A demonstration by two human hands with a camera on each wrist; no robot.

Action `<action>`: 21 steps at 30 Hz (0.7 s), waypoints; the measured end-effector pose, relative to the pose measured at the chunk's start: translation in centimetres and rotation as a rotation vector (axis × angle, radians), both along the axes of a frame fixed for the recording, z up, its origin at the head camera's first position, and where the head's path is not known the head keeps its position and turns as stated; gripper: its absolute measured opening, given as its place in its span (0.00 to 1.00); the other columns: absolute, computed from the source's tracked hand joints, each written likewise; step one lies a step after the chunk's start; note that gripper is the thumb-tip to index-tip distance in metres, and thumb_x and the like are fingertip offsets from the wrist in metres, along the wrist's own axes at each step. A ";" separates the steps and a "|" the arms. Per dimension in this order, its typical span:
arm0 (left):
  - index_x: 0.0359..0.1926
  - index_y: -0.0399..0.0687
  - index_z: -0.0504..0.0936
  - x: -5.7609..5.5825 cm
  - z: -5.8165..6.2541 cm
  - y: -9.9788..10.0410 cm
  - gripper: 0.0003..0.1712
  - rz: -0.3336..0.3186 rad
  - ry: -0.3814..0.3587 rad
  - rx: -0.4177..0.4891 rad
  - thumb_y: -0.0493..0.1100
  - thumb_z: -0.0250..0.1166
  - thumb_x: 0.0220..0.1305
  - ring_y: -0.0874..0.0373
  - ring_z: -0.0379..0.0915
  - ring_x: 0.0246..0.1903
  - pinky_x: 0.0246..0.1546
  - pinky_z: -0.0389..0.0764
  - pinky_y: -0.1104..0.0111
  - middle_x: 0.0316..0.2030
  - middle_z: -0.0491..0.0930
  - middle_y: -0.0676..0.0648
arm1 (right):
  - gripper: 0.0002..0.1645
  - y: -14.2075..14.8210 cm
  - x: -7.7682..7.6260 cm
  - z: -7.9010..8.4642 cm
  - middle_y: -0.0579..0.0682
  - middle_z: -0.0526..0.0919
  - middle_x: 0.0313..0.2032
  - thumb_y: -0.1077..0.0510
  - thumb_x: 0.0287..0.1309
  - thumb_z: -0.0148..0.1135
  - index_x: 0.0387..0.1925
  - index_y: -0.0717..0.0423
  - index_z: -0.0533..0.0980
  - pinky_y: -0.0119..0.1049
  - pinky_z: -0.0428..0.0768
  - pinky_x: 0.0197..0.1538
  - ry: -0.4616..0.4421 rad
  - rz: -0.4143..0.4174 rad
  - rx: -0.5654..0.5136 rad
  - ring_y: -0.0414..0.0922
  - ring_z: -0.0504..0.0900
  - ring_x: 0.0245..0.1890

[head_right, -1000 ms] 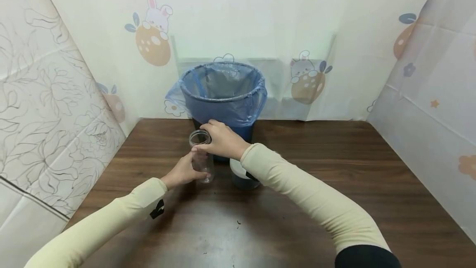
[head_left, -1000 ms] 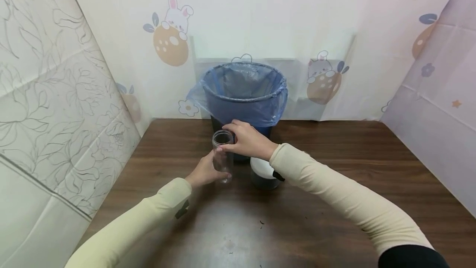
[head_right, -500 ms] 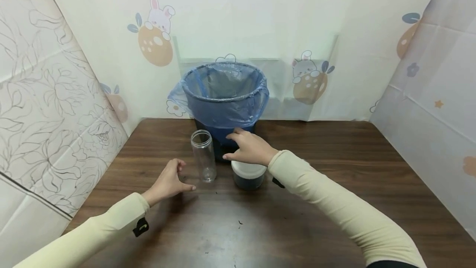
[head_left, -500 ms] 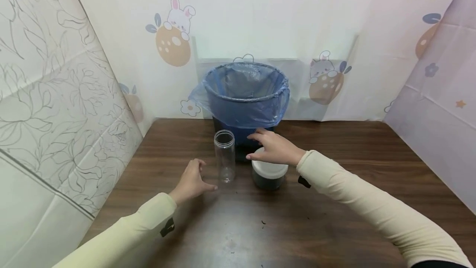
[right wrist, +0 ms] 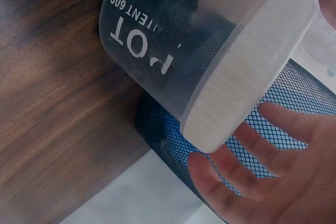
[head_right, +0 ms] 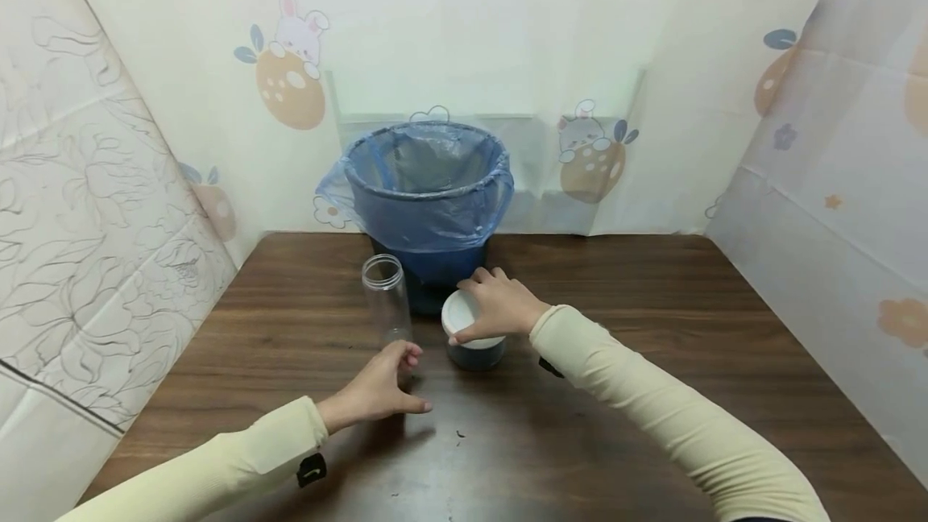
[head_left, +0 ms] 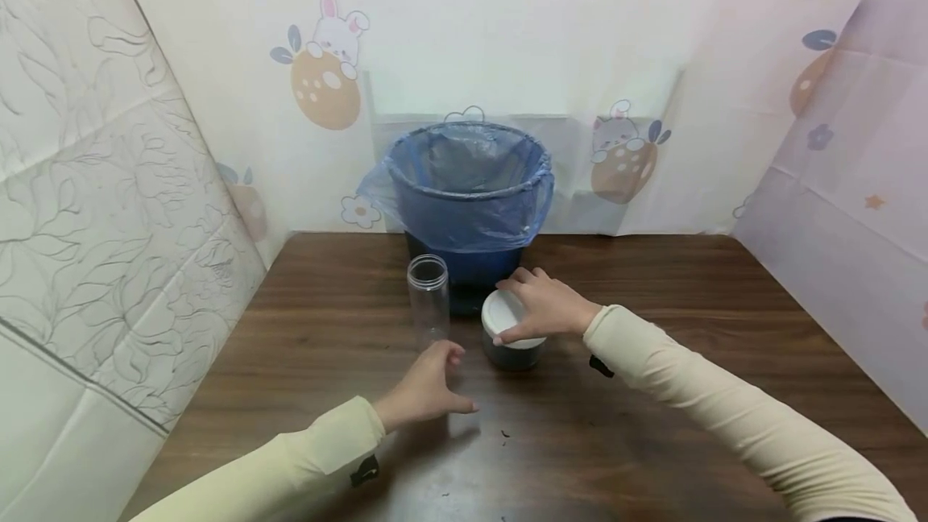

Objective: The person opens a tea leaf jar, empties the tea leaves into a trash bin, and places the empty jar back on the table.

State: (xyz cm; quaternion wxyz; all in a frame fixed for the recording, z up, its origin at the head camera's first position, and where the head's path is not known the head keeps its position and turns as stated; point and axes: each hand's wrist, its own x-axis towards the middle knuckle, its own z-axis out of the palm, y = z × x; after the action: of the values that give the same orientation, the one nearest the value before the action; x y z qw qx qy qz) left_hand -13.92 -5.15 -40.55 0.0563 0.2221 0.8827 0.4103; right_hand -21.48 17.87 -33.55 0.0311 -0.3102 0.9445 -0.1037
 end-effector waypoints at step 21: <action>0.67 0.34 0.54 -3.9 -2.3 5.6 0.64 0.062 -0.066 0.114 0.47 0.82 0.33 0.41 0.56 0.60 0.58 0.62 0.50 0.61 0.59 0.35 | 0.47 0.3 1.4 -0.3 0.59 0.73 0.49 0.38 0.40 0.72 0.60 0.56 0.71 0.46 0.77 0.39 -0.038 0.003 -0.072 0.54 0.72 0.42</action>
State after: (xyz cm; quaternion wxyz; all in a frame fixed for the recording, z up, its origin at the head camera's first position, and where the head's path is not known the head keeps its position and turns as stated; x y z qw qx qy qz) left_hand -17.83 0.46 -42.88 0.0601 0.1837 0.8621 0.4684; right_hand -20.12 18.20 -33.86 0.0378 -0.3104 0.9390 -0.1432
